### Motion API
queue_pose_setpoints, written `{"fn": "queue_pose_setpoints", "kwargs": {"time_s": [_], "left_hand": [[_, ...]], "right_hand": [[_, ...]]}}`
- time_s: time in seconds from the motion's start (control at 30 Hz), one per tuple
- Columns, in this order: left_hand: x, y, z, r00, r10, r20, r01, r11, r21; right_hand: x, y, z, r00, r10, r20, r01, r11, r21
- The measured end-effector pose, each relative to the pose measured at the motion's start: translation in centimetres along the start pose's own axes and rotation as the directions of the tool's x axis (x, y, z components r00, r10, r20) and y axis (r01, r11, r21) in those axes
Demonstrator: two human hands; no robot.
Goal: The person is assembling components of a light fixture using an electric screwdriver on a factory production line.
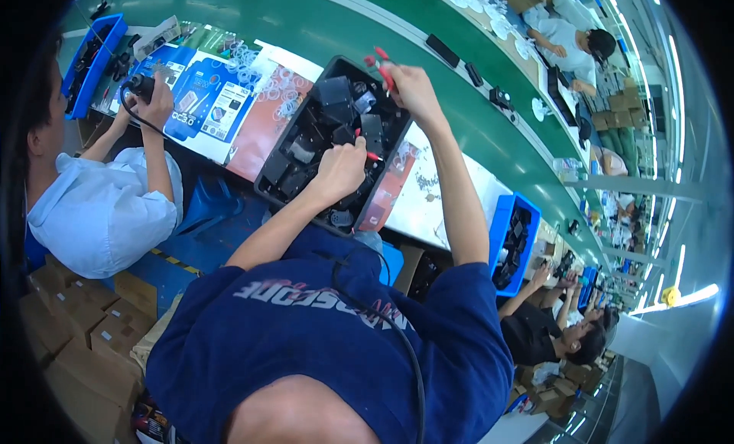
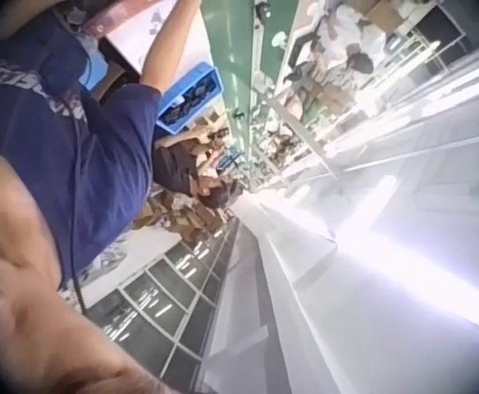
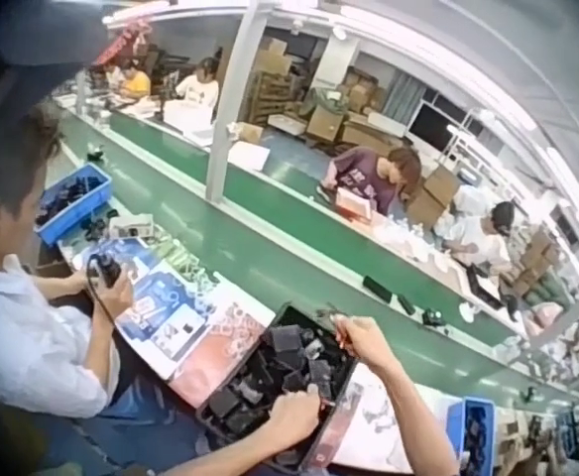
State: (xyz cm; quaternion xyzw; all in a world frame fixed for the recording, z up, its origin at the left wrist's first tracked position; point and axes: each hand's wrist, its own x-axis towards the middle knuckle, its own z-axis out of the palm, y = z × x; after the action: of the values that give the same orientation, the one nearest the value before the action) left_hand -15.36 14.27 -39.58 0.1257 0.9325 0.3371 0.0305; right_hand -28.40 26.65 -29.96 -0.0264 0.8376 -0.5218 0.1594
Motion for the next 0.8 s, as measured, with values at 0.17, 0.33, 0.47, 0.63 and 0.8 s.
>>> {"fn": "queue_pose_setpoints", "kwargs": {"time_s": [0.17,0.33,0.47,0.63,0.8], "left_hand": [[0.3,-0.7,-1.4,0.999,-0.035,0.000,0.035,0.997,0.063],[-0.1,-0.4,-2.9,0.989,-0.147,0.010,0.147,0.989,0.006],[1.0,-0.8,-2.9,0.984,-0.172,-0.034,0.173,0.985,0.026],[0.0,-0.2,0.3,0.954,0.010,-0.299,0.088,0.946,0.313],[-3.6,6.7,4.2,0.819,-0.177,-0.546,0.472,0.748,0.466]], "right_hand": [[0.4,4.7,-1.9,0.992,-0.072,-0.106,-0.001,0.823,-0.568],[-0.8,13.8,-4.7,0.970,0.088,0.228,-0.043,0.980,-0.197],[-3.1,20.0,-6.2,0.965,0.148,0.216,-0.222,0.900,0.375],[-8.4,24.7,-9.2,0.998,0.056,0.011,-0.056,0.938,0.343],[-15.9,30.2,-13.6,0.999,0.034,-0.015,-0.028,0.953,0.300]]}}
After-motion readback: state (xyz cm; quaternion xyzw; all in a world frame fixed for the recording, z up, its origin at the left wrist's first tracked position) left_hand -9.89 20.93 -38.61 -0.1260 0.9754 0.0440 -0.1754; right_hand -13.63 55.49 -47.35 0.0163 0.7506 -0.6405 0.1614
